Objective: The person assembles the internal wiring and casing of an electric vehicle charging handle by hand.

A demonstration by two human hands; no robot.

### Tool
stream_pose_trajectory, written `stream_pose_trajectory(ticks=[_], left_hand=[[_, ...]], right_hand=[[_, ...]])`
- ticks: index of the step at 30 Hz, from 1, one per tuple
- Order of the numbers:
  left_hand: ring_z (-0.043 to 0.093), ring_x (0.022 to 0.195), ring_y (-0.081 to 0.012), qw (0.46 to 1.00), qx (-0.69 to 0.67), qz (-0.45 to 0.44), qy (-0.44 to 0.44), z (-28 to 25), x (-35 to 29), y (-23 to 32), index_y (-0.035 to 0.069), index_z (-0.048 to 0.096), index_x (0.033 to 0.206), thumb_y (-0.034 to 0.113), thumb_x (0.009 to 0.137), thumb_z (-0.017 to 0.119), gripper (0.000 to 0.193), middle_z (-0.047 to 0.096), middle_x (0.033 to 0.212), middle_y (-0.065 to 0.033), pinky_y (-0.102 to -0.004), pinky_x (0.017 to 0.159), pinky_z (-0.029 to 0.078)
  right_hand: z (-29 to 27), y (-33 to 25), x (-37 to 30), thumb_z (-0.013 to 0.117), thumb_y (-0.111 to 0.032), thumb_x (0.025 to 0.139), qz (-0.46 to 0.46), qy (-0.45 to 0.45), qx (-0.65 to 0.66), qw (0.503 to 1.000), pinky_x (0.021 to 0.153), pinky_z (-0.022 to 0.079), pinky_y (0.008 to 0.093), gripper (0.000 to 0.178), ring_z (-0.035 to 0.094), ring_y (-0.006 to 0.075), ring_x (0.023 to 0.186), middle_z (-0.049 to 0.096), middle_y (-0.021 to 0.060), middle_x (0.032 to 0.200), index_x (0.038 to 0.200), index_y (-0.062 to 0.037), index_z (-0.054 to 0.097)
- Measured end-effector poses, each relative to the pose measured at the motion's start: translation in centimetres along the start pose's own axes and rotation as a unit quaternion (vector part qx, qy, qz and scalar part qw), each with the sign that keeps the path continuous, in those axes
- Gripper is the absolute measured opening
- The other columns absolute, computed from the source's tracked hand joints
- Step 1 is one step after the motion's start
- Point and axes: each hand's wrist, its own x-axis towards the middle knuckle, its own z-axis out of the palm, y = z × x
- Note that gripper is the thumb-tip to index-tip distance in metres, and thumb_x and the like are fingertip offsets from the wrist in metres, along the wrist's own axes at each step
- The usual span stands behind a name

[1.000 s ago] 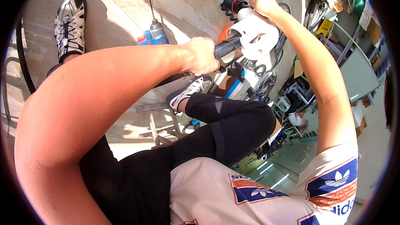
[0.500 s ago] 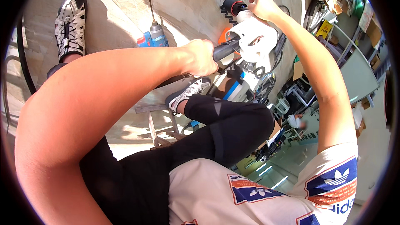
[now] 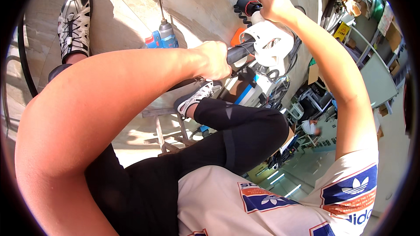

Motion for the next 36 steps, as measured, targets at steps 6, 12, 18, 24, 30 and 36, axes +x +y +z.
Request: stream_pose_trajectory(ticks=[6,12,18,24,30,36], left_hand=[[0.068,0.082,-0.0316,1.0,-0.02,-0.009,-0.005,-0.4,0.2,-0.1,-0.008,0.061,0.107,0.023,0.083,0.066,0.039,0.067,0.092,-0.0239,-0.0416,0.071,0.053],[0.067,0.085,-0.0331,1.0,-0.001,0.005,0.029,0.4,0.4,-0.4,-0.008,0.062,0.107,0.022,0.083,0.066,0.039,0.067,0.093,-0.0248,-0.0429,0.073,0.053],[0.068,0.084,-0.0329,1.0,-0.017,-0.011,0.008,0.3,0.2,-0.3,-0.008,0.063,0.105,0.022,0.083,0.065,0.038,0.067,0.092,-0.0247,-0.0424,0.072,0.054],[0.068,0.082,-0.0322,1.0,-0.01,-0.014,-0.005,-1.3,-0.4,0.4,-0.007,0.062,0.101,0.021,0.083,0.063,0.034,0.067,0.089,-0.0235,-0.0416,0.072,0.054],[0.068,0.087,-0.0337,1.0,0.002,0.005,0.021,-1.2,0.1,0.1,-0.007,0.063,0.103,0.022,0.083,0.063,0.035,0.068,0.091,-0.0237,-0.0413,0.075,0.054],[0.068,0.09,-0.0386,0.999,0.041,0.017,0.026,0.2,0.9,-0.5,-0.007,0.064,0.104,0.022,0.081,0.064,0.037,0.068,0.094,-0.0276,-0.0431,0.081,0.053]], right_hand=[[2.2,3.0,1.2,0.07,-0.022,0.073,0.236,0.043,0.276,0.931,0.067,0.052,0.0381,0.021,0.068,0.023,0.072,0.066,0.0104,0.068,0.079,-0.0016,0.069],[2.1,2.9,0.9,0.071,-0.033,0.075,0.248,0.008,0.253,0.935,0.079,0.054,0.0423,0.04,0.07,0.0332,0.085,0.071,0.0181,0.086,0.097,-0.0001,0.068],[-0.2,1.9,-2.0,0.056,-0.02,0.079,-0.072,0.043,0.041,0.996,0.083,0.054,0.0498,0.035,0.067,0.0409,0.091,0.069,0.0247,0.091,0.109,-0.0043,0.066],[0.7,1.6,-0.8,0.058,-0.02,0.08,0.0,0.036,0.114,0.993,0.084,0.053,0.0479,0.031,0.067,0.0407,0.093,0.07,0.0215,0.096,0.107,-0.0072,0.067],[1.8,4.2,1.1,0.061,-0.03,0.08,0.223,-0.06,0.349,0.908,0.091,0.051,0.0441,0.045,0.067,0.0356,0.104,0.069,0.0253,0.107,0.111,0.0035,0.064],[1.2,3.9,-1.1,0.055,-0.03,0.082,-0.026,-0.013,0.054,0.998,0.088,0.053,0.0475,0.049,0.068,0.0404,0.098,0.069,0.0281,0.099,0.121,-0.0016,0.06]])
